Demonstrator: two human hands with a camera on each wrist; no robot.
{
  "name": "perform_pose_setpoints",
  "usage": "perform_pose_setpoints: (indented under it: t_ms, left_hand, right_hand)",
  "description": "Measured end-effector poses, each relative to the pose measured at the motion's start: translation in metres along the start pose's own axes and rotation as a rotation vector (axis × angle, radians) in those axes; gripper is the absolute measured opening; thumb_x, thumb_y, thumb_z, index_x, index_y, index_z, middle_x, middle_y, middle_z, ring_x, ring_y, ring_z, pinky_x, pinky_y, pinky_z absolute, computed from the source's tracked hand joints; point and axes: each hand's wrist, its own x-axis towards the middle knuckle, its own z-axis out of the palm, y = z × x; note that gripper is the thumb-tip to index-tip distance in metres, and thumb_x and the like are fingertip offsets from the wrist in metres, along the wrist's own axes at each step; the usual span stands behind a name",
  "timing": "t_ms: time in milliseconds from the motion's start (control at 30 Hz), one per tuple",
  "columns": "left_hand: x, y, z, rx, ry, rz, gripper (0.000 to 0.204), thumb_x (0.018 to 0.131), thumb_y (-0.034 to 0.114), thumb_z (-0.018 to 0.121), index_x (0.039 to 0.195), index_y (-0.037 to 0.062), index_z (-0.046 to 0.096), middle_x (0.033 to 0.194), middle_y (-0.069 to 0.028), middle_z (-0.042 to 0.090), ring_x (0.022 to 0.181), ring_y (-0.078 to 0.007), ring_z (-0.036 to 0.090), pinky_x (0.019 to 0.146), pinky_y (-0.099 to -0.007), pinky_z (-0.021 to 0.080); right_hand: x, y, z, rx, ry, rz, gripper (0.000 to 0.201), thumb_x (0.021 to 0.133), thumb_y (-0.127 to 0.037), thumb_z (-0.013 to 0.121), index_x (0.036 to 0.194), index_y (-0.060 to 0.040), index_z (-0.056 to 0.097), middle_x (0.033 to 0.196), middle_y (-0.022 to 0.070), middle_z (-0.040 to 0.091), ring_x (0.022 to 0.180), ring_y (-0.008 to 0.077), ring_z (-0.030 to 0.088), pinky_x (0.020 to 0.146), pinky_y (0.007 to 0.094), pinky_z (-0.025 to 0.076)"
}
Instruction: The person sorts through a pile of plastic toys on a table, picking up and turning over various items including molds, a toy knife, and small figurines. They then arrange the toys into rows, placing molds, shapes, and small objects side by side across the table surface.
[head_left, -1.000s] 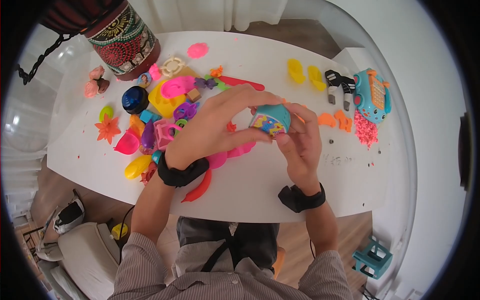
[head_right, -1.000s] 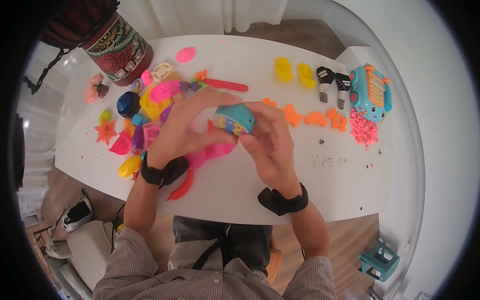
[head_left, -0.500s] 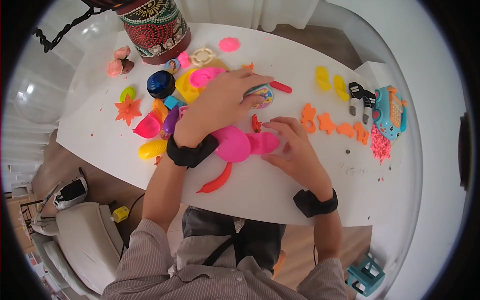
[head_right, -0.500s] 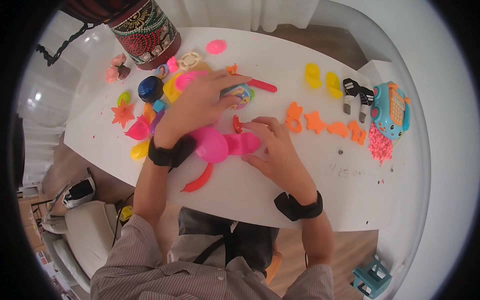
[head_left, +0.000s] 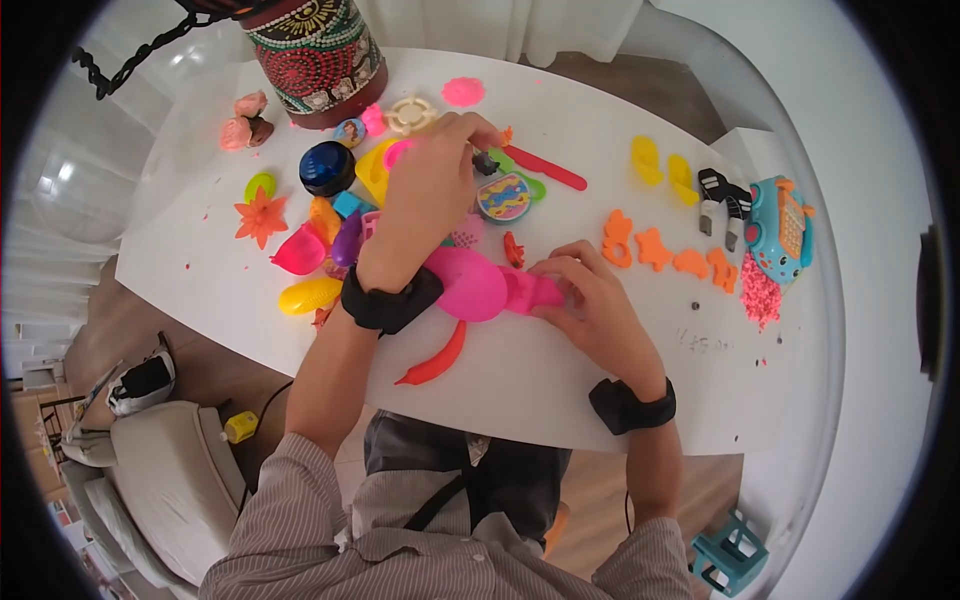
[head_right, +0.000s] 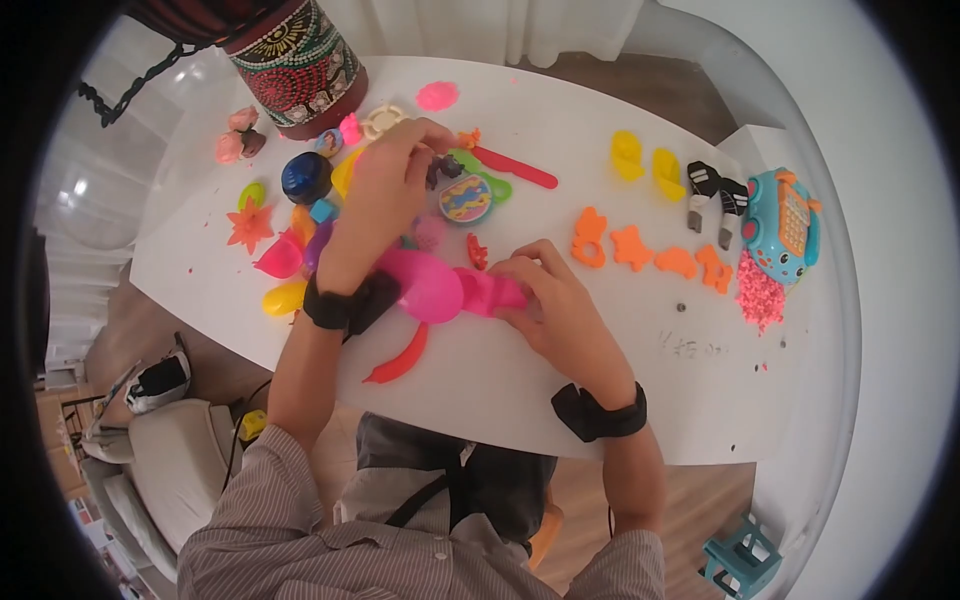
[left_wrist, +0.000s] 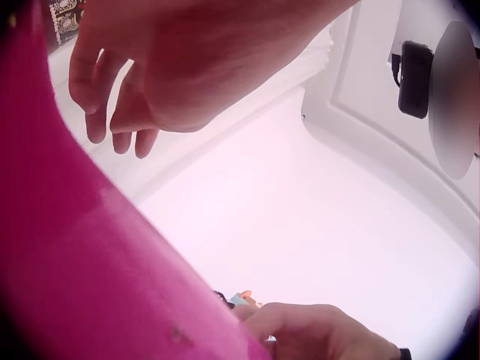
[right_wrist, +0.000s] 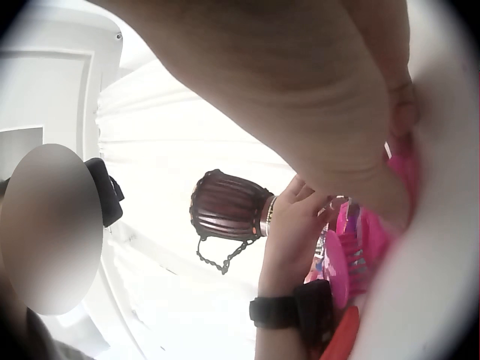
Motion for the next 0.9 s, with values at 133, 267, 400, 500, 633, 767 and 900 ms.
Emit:
perform_pose_setpoints:
  t_ms: [133, 267, 400, 500, 633, 767, 900]
  left_hand:
    - [-0.002, -0.008, 0.000, 0.056, -0.006, 0.000, 0.015, 0.092, -0.003, 0.054, 0.099, 0.0005, 0.067, 0.091, -0.0167, 0.071, 0.088, -0.0345, 0.070, 0.081, -0.0409, 0.055]
    - [-0.008, -0.004, 0.006, 0.084, -0.049, 0.005, 0.012, 0.091, -0.001, 0.056, 0.097, 0.0005, 0.065, 0.092, -0.0172, 0.071, 0.087, -0.0363, 0.069, 0.078, -0.0427, 0.054]
    - [-0.006, -0.004, 0.009, 0.057, -0.040, -0.024, 0.010, 0.091, 0.002, 0.056, 0.095, 0.0034, 0.065, 0.093, -0.0143, 0.070, 0.089, -0.0372, 0.068, 0.075, -0.0456, 0.053]
    - [-0.005, -0.003, 0.009, 0.042, -0.019, -0.035, 0.010, 0.091, 0.002, 0.056, 0.093, 0.0057, 0.065, 0.095, -0.0118, 0.069, 0.089, -0.0370, 0.067, 0.073, -0.0470, 0.054]
    - [-0.001, 0.004, 0.004, -0.041, 0.031, 0.032, 0.009, 0.088, -0.002, 0.059, 0.091, 0.0048, 0.063, 0.094, -0.0122, 0.065, 0.084, -0.0380, 0.066, 0.070, -0.0464, 0.052]
    - [0.003, 0.006, 0.006, -0.109, 0.062, 0.101, 0.010, 0.086, -0.005, 0.059, 0.090, 0.0045, 0.062, 0.093, -0.0119, 0.063, 0.082, -0.0378, 0.065, 0.068, -0.0459, 0.052]
    - [0.001, 0.017, 0.009, -0.176, 0.038, 0.166, 0.011, 0.085, -0.005, 0.059, 0.087, 0.0052, 0.060, 0.092, -0.0099, 0.063, 0.079, -0.0358, 0.065, 0.065, -0.0440, 0.052]
  right_hand:
    - [0.002, 0.000, -0.002, 0.017, -0.060, 0.021, 0.031, 0.087, 0.001, 0.076, 0.116, -0.0029, 0.066, 0.107, 0.0104, 0.065, 0.083, 0.0220, 0.062, 0.075, 0.0312, 0.052]
    - [0.002, -0.004, -0.001, 0.107, -0.028, 0.066, 0.022, 0.092, 0.000, 0.072, 0.113, -0.0030, 0.065, 0.101, 0.0094, 0.070, 0.074, 0.0151, 0.061, 0.069, 0.0270, 0.050]
    - [0.002, 0.007, 0.006, 0.334, 0.055, 0.117, 0.023, 0.095, 0.000, 0.070, 0.116, -0.0042, 0.065, 0.109, 0.0075, 0.070, 0.073, 0.0129, 0.061, 0.067, 0.0251, 0.050]
    - [0.005, 0.001, 0.010, 0.429, 0.075, 0.093, 0.031, 0.092, -0.001, 0.074, 0.121, -0.0061, 0.066, 0.124, 0.0065, 0.065, 0.074, 0.0136, 0.062, 0.068, 0.0251, 0.051]
    - [0.003, -0.007, 0.013, 0.141, 0.071, -0.095, 0.043, 0.086, -0.003, 0.079, 0.127, -0.0088, 0.066, 0.134, 0.0066, 0.059, 0.075, 0.0135, 0.062, 0.068, 0.0247, 0.051]
    - [-0.002, -0.026, 0.016, 0.095, -0.057, -0.068, 0.061, 0.080, -0.004, 0.084, 0.137, -0.0140, 0.065, 0.142, 0.0074, 0.056, 0.068, 0.0129, 0.061, 0.064, 0.0251, 0.052]
    - [-0.002, -0.019, 0.020, 0.036, -0.086, -0.086, 0.061, 0.080, -0.004, 0.084, 0.138, -0.0161, 0.068, 0.155, 0.0097, 0.051, 0.062, 0.0129, 0.061, 0.062, 0.0265, 0.053]
